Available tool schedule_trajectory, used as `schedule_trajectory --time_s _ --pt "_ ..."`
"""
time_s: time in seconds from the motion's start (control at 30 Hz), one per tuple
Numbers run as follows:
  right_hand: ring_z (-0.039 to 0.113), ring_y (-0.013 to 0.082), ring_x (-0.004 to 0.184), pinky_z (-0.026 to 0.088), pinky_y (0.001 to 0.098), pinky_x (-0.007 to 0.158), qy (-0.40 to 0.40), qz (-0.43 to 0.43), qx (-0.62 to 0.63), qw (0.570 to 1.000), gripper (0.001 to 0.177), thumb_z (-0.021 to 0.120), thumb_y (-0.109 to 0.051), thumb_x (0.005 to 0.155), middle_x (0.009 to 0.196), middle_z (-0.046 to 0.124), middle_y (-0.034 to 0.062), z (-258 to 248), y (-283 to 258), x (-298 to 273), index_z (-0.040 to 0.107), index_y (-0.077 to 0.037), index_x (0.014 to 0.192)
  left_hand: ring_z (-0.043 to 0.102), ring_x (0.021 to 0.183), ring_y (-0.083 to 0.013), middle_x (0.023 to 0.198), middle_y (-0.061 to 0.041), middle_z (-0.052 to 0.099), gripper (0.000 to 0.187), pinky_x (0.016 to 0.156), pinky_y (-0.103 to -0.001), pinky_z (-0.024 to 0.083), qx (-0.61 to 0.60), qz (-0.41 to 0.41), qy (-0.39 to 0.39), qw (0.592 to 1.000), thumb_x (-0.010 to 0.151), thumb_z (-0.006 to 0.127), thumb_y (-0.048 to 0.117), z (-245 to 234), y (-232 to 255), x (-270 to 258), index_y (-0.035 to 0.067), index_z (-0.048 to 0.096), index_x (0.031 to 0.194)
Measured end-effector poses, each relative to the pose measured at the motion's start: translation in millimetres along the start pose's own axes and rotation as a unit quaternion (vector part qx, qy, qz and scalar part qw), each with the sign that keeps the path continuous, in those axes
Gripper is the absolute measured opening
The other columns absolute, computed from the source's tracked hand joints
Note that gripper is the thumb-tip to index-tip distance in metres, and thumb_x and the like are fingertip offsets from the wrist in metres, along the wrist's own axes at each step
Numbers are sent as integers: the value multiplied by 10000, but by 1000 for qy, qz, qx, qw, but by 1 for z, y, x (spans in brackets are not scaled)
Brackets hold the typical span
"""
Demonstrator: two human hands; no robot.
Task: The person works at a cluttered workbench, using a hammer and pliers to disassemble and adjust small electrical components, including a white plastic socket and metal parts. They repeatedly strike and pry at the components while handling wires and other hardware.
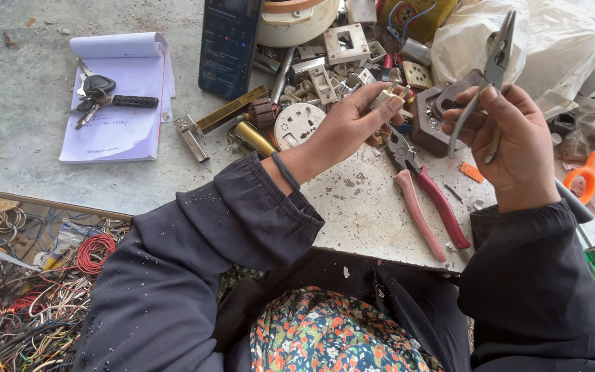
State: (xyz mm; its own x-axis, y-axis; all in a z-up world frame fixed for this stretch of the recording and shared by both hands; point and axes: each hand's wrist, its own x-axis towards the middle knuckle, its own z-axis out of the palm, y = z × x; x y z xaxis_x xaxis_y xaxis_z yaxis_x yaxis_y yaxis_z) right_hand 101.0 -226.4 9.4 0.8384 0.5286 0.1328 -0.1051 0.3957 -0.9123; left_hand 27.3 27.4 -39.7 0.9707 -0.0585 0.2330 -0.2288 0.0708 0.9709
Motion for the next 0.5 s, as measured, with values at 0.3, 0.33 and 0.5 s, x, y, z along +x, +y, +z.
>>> schedule_trajectory --time_s 0.3,0.33,0.5 --pt "733 339 1088 599 533 1016 2 13 33 999 178 555 -5 1064 1110 695 157 8 -1 -1 580 2 1240 699 1133 -129 1182 -80 738 459 955 -274 584 33 63 -19 997 1094 585 380 -5 -13 4 19 613 1376" --pt "732 340 1092 599 536 1024 0 12 34 999 171 557 -5 1066 1099 694 154 8 0 -1 578 0 1236 705 1174 -129 1208 -79 738 458 1001 -275 586 11 64 -26 998 1099 575 377 -5 -13 4 20 599 1385" --pt "741 348 1094 599 548 1051 -13 16 40 999 123 568 -21 1101 967 662 115 7 2 0 578 2 1221 686 1070 -104 1147 -63 733 434 877 -261 585 -17 24 -17 999 1065 570 315 -2 -7 1 51 559 1408"
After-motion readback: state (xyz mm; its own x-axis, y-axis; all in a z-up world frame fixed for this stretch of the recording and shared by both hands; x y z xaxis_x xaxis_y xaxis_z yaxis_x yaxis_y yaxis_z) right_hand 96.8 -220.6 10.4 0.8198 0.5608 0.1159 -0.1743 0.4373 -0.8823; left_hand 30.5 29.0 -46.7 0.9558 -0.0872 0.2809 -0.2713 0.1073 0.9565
